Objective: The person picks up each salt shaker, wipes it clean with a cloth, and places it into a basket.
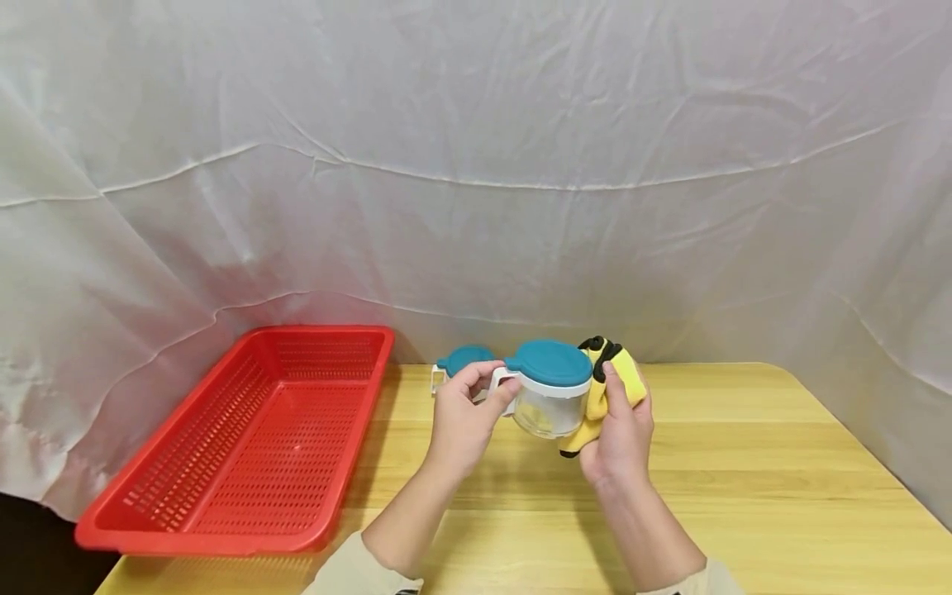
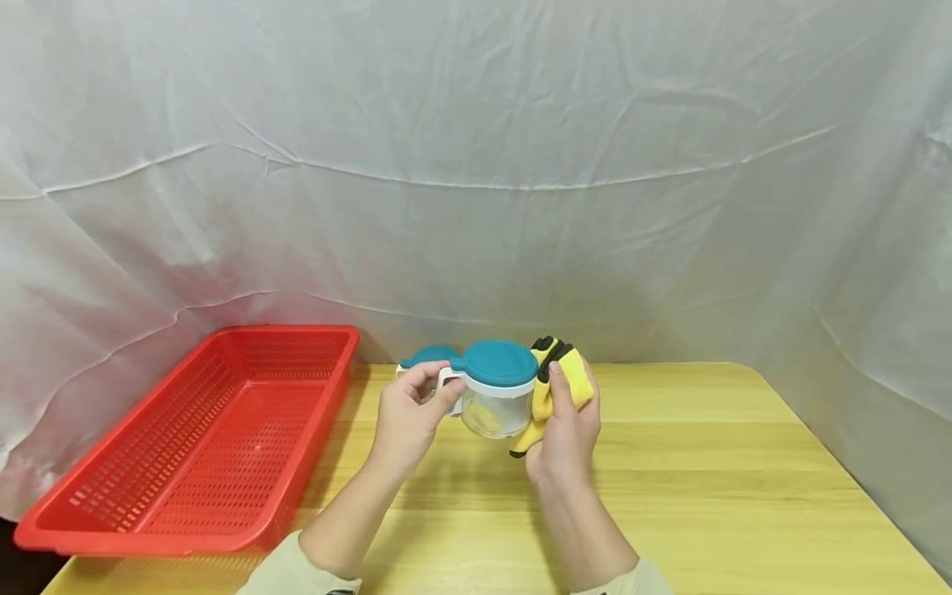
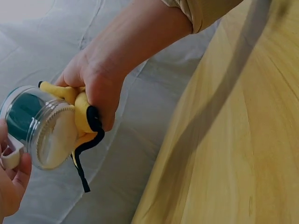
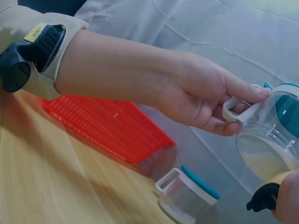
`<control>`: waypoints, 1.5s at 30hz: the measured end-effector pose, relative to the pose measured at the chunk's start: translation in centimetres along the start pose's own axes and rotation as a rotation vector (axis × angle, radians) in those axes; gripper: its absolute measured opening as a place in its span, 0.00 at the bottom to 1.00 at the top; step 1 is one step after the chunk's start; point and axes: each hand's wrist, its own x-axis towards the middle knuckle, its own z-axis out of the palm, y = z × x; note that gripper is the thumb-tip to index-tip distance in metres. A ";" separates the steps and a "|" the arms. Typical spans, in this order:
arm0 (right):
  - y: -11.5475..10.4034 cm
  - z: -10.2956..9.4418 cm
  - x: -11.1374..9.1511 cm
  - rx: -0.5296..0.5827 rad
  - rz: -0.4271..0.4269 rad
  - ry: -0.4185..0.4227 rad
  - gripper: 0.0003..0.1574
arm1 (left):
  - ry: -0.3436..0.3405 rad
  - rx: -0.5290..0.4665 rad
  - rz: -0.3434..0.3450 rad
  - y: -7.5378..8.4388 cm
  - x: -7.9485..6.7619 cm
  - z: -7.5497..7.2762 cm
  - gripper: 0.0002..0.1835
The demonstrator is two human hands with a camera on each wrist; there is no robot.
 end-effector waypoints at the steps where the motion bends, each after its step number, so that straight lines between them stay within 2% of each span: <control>1: 0.0 0.0 0.0 -0.012 -0.002 0.012 0.34 | 0.002 0.016 0.006 0.1 0.0 0.0 0.14; 7: 0.1 0.1 0.0 -0.102 -0.027 0.085 0.36 | -0.050 0.145 0.001 0.4 -0.1 -0.4 0.11; 11: 0.1 0.0 0.2 -0.128 -0.085 0.139 0.37 | -0.120 0.296 0.003 0.9 -0.1 -0.7 0.10; 17: -0.1 0.0 0.4 -0.132 -0.168 0.162 0.36 | -0.202 0.504 0.104 1.3 0.0 -1.1 0.09; 20: -0.1 0.1 0.4 -0.135 -0.181 0.158 0.35 | -0.282 0.610 0.150 1.4 0.0 -1.5 0.12; 25: -0.1 0.2 0.4 -0.160 -0.188 0.144 0.34 | -0.381 0.787 0.280 1.7 -0.1 -1.9 0.16; 27: 0.0 0.1 0.3 -0.168 -0.186 0.142 0.34 | -0.395 0.806 0.296 1.7 -0.1 -1.9 0.16; 31: 0.0 0.1 0.3 -0.170 -0.177 0.140 0.34 | -0.404 0.772 0.264 1.7 -0.1 -1.8 0.15; 39: 0.1 0.1 0.1 -0.179 -0.146 0.130 0.36 | -0.317 0.721 0.255 1.5 -0.4 -1.1 0.13; 45: 0.4 0.1 0.0 -0.231 -0.123 0.147 0.38 | -0.312 0.759 0.222 1.6 -0.4 -0.9 0.14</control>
